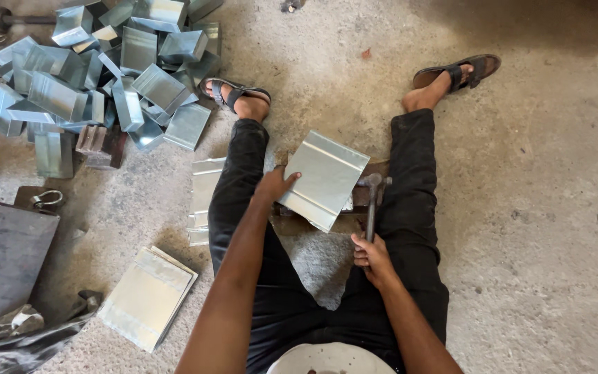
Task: The person sits on the floor and repeatedly hammers a rectangular metal sheet placed on a wooden block. They adjust the sheet's position and flip it over to work on different edges and surfaces.
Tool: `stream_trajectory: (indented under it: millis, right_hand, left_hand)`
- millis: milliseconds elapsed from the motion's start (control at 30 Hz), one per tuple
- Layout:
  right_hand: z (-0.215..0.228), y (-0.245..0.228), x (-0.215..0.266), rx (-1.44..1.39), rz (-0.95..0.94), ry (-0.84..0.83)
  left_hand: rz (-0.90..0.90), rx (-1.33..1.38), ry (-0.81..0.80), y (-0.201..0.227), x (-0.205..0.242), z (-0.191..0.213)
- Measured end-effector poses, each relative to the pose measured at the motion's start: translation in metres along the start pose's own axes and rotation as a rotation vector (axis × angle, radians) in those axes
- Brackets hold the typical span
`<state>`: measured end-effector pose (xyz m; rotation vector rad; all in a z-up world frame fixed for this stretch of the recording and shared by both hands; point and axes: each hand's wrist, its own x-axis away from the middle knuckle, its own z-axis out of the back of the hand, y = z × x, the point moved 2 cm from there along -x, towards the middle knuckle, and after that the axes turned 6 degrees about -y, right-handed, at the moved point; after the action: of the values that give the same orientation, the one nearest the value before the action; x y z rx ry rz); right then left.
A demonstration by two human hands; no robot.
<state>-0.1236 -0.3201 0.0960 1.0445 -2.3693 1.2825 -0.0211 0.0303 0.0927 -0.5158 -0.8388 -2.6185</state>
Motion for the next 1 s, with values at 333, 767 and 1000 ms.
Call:
stream_trajectory:
  millis: [333,767,1000]
  right_hand:
    - [-0.016,0.004,0.011,0.377,0.111,0.171]
    - [-0.059,-0.009,0.047,0.453,0.271,0.055]
    - [-0.046,0.006,0.018,1.059,0.334,0.09]
  left_hand:
    - [0.002,0.434,0.391,0.004,0.078,-0.012]
    - [-0.029,0.478,0.839,-0.029,-0.022,-0.08]
    - [0.04,0.462,0.825,-0.041,-0.03,-0.094]
